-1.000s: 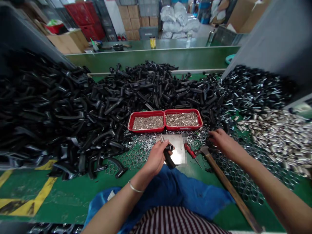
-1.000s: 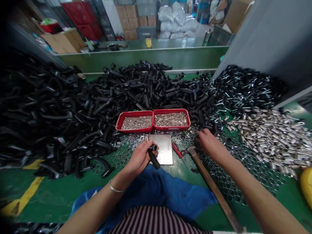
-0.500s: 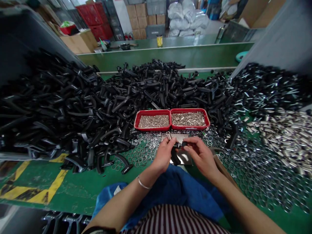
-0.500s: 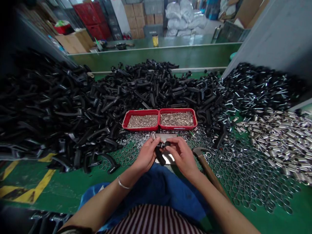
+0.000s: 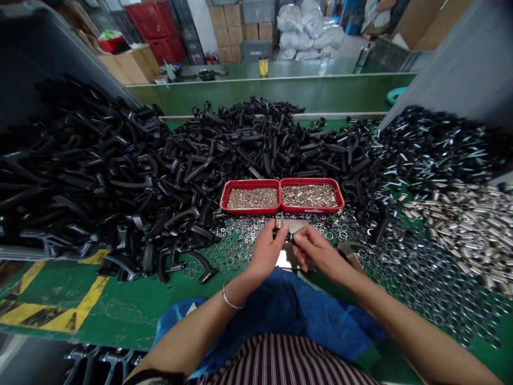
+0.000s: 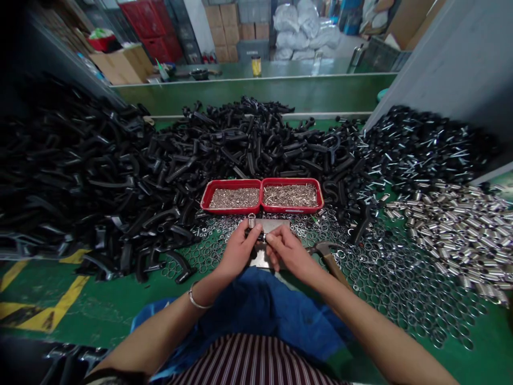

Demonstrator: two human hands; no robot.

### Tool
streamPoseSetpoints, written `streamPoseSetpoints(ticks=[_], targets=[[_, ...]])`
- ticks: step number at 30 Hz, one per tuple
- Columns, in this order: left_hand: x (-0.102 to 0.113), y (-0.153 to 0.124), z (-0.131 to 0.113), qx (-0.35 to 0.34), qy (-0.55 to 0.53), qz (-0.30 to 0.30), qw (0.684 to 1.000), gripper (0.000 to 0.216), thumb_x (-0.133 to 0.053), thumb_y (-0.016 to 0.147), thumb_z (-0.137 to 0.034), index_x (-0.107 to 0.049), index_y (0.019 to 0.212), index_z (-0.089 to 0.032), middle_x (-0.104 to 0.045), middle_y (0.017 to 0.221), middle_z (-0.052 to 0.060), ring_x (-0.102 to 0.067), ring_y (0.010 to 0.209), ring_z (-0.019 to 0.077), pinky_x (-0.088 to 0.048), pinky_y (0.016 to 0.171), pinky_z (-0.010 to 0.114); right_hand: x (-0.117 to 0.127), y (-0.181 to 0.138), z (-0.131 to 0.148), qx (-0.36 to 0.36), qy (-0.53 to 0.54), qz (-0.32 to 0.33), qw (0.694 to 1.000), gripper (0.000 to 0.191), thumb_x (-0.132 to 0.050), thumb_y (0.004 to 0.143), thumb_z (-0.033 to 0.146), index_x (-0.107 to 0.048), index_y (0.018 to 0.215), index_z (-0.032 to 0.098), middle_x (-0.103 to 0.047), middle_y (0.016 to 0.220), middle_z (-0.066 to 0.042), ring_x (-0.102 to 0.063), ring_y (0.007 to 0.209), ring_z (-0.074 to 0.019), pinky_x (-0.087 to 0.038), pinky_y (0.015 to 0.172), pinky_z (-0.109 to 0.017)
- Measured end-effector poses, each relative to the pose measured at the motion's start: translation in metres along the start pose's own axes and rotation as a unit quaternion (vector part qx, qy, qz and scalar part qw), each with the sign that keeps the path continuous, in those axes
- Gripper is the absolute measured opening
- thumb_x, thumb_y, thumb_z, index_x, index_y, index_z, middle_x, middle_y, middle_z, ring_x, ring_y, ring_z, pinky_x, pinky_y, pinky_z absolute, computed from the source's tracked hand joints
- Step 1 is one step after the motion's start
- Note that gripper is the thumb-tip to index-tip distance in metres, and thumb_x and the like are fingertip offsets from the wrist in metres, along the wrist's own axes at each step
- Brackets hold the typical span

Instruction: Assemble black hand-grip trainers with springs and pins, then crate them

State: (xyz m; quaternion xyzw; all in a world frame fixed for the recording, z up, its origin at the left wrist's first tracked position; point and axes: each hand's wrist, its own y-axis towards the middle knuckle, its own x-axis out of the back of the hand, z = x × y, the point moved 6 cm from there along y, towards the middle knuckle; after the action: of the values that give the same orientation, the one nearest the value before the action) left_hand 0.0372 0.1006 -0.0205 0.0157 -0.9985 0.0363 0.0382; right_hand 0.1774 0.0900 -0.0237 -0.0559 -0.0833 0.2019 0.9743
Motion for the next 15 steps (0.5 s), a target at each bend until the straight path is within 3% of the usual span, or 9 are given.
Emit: streamPoseSetpoints(ticks=[3,7,8,12,13,15], targets=[[0.008,0.001,-0.004,-0.052,0.049,-0.008,0.997,0.023,-0.062,0.090,-0.041,-0.059,0.079,-0.021,-0.056,0.072,-0.002,-0.048,0.069,0.0153,-0.035,0.070,0.026,-0.007,0.002,-0.007,-0.020,0.021,0.001,1.000,0.031,-0.057,0.092,0.052,-0.044,0.095,0.023,-0.056,0.067,0.004,-0.052,0.050,-0.0117,-0.042,0.045,-0.024],[0.008,-0.001,-0.011,-0.113,0.079,0.085,0.987,0.017,-0.064,0.088,-0.038,-0.064,0.082,-0.022,-0.060,0.080,0.002,-0.051,0.077,0.0183,-0.035,0.077,0.028,-0.028,-0.007,-0.020,-0.132,0.130,0.166,0.968,0.058,-0.019,0.096,0.070,-0.048,0.084,0.021,-0.052,0.052,0.004,-0.039,0.033,-0.0099,-0.031,0.034,-0.024],[0.008,-0.002,-0.011,-0.112,0.083,0.104,0.985,0.018,-0.064,0.088,-0.038,-0.064,0.081,-0.022,-0.060,0.079,0.002,-0.050,0.077,0.0185,-0.036,0.077,0.028,-0.028,-0.009,-0.021,-0.139,0.123,0.177,0.967,0.060,-0.019,0.096,0.071,-0.049,0.084,0.020,-0.054,0.053,0.003,-0.040,0.033,-0.0102,-0.031,0.034,-0.024],[0.011,-0.002,-0.003,-0.059,0.040,0.074,0.995,0.022,-0.059,0.091,-0.042,-0.063,0.084,-0.022,-0.058,0.077,0.001,-0.050,0.073,0.0177,-0.038,0.073,0.028,-0.009,-0.007,-0.013,-0.039,-0.033,0.049,0.998,0.043,-0.057,0.088,0.063,-0.051,0.090,0.020,-0.066,0.075,-0.003,-0.053,0.049,-0.0110,-0.033,0.042,-0.022],[0.011,-0.003,-0.003,-0.063,0.028,0.064,0.996,0.021,-0.057,0.092,-0.042,-0.063,0.087,-0.022,-0.059,0.082,0.002,-0.053,0.077,0.0184,-0.039,0.077,0.028,-0.009,-0.008,-0.012,-0.027,-0.044,0.044,0.998,0.042,-0.056,0.088,0.062,-0.051,0.090,0.021,-0.066,0.073,-0.002,-0.052,0.047,-0.0105,-0.033,0.042,-0.022],[0.008,-0.006,-0.009,-0.111,0.028,0.066,0.991,0.019,-0.055,0.094,-0.039,-0.062,0.092,-0.022,-0.061,0.095,0.005,-0.056,0.092,0.0207,-0.040,0.089,0.030,-0.020,-0.011,-0.014,-0.049,-0.014,0.120,0.991,0.050,-0.033,0.097,0.066,-0.053,0.090,0.020,-0.062,0.061,0.000,-0.045,0.037,-0.0101,-0.030,0.038,-0.023]])
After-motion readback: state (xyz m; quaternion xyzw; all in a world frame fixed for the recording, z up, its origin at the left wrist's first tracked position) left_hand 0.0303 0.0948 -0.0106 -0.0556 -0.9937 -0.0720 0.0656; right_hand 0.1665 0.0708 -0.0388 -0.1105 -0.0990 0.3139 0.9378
